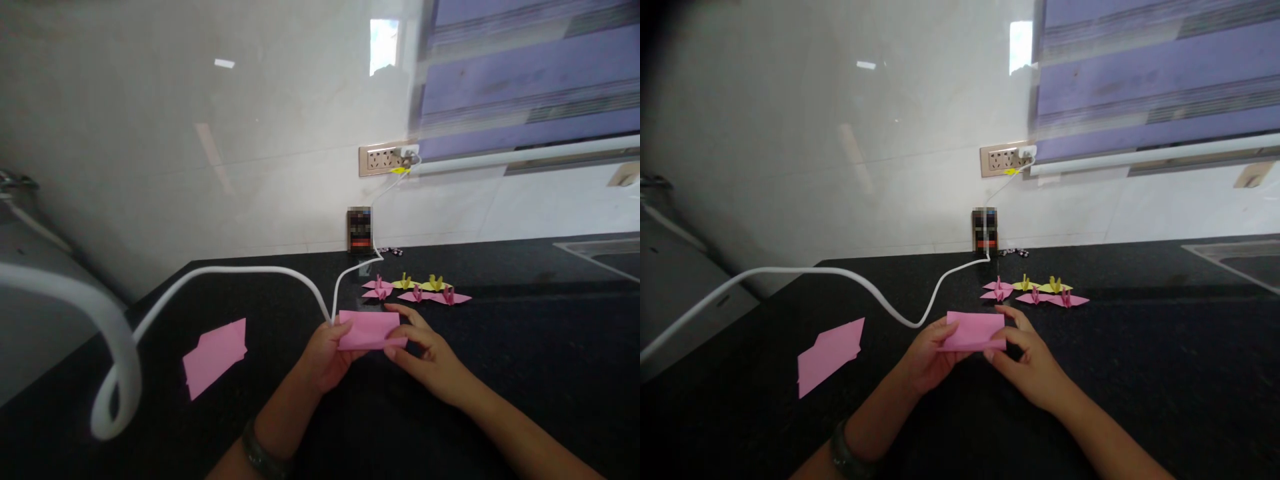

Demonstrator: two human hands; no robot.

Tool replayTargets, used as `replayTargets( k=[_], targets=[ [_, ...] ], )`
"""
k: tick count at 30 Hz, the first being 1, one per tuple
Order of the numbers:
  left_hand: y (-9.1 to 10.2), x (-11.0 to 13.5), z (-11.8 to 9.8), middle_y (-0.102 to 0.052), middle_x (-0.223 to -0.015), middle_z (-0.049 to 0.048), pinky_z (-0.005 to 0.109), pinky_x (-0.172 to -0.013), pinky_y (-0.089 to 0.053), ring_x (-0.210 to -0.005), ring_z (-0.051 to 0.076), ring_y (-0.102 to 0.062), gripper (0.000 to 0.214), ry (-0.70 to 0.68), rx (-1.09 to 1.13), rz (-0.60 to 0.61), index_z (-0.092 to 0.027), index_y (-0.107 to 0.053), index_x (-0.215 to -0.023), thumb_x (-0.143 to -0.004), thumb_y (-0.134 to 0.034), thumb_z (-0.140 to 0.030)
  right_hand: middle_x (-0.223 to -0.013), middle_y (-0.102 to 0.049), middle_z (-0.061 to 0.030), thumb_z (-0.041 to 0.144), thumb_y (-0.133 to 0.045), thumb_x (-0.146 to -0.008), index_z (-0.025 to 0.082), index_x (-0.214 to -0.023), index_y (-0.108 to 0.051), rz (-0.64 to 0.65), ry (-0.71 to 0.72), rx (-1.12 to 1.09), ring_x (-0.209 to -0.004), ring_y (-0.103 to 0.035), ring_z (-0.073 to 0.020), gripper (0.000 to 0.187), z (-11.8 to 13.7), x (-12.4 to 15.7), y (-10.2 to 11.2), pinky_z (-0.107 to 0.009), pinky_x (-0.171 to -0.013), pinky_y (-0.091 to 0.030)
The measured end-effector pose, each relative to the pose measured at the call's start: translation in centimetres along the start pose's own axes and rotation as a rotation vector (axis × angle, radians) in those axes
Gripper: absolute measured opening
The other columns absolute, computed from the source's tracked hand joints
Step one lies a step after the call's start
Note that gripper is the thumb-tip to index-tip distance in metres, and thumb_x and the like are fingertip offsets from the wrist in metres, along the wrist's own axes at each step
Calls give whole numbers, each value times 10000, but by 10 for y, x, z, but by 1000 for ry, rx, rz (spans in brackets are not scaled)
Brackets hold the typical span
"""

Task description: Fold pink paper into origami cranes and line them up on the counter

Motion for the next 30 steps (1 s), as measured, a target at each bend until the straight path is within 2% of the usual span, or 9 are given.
replayTargets(
  k=[3, 7, 10, 13, 16, 19, 21, 25, 30],
  targets=[
    [3, -1, 3, -573, -924, 107, 331, -756, -421, -819, 185, -557, 278, 0, -21, -19, -104, -523, -962, -716, -518, -232, -1102, -476, -63, 331, -487, -746, 217, -867, -618, -3, -41, -55, -1037, -432, -208, 212, -10, -3, -2, -337, -891, -335],
    [4, 0, 8, -543, -1005, 133, 357, -741, -432, -887, 218, -536, 428, -3, -51, -26, -114, -500, -1002, -746, -422, -448, -832, -560, -46, 336, -447, -764, 186, -875, -604, -6, -111, -33, -784, -523, -171, 243, -21, -5, -4, -286, -709, -414],
    [3, 3, 7, -527, -1045, 141, 344, -765, -424, -923, 221, -521, 409, -64, -204, -9, -110, -487, -1025, -721, -501, -383, -692, -528, -19, 339, -453, -754, 172, -771, -607, -5, -138, 41, -659, -503, -146, 227, -21, -4, -3, -258, -602, -402],
    [6, 4, 5, -549, -1003, 135, 333, -758, -426, -887, 213, -538, 390, -117, -340, -53, -103, -485, -1015, -679, -578, -275, -670, -514, -11, 339, -475, -739, 173, -710, -587, -7, -151, 16, -634, -489, -138, 203, -20, -2, -4, -251, -578, -392],
    [8, 4, 4, -563, -967, 131, 331, -732, -438, -846, 206, -553, 377, -160, -378, -81, -100, -485, -1008, -689, -563, -286, -695, -518, -6, 342, -519, -707, 183, -739, -551, -60, -205, -117, -641, -490, -135, 165, -26, 0, -3, -245, -574, -393],
    [10, 2, 4, -573, -939, 124, 324, -709, -445, -820, 199, -558, 364, -174, -404, -98, -98, -499, -985, -687, -563, -298, -710, -498, 4, 345, -576, -664, 200, -907, -473, -202, -271, -324, -634, -484, -125, 301, -36, 1, 3, -232, -554, -392],
    [12, 2, 3, -578, -919, 119, 318, -691, -449, -807, 196, -560, 357, -173, -416, -121, -97, -511, -962, -677, -572, -302, -688, -481, 13, 355, -584, -660, 199, -980, -426, -212, -316, -418, -604, -470, -115, 390, -41, 1, 2, -223, -531, -378],
    [13, 3, 2, -593, -850, 102, 295, -647, -453, -757, 182, -566, 340, -174, -405, -155, -94, -536, -905, -651, -595, -311, -594, -424, 31, 409, -517, -705, 166, -742, -487, -45, -377, -377, -520, -389, -86, 248, -39, 1, -8, -204, -469, -304],
    [14, 3, 1, -598, -806, 86, 272, -613, -451, -709, 164, -569, 338, -191, -379, -184, -93, -560, -855, -615, -622, -323, -529, -325, 47, 422, -446, -750, 165, -566, -398, -20, -326, -236, -491, -299, -75, 320, -36, 1, -6, -206, -458, -251]
  ],
)
Point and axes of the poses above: each hand's wrist, its own x-axis away from the middle knuckle, its own y-axis out of the back of the hand, z = x × y, the point moved 8 cm from there along -x, towards the middle knuckle
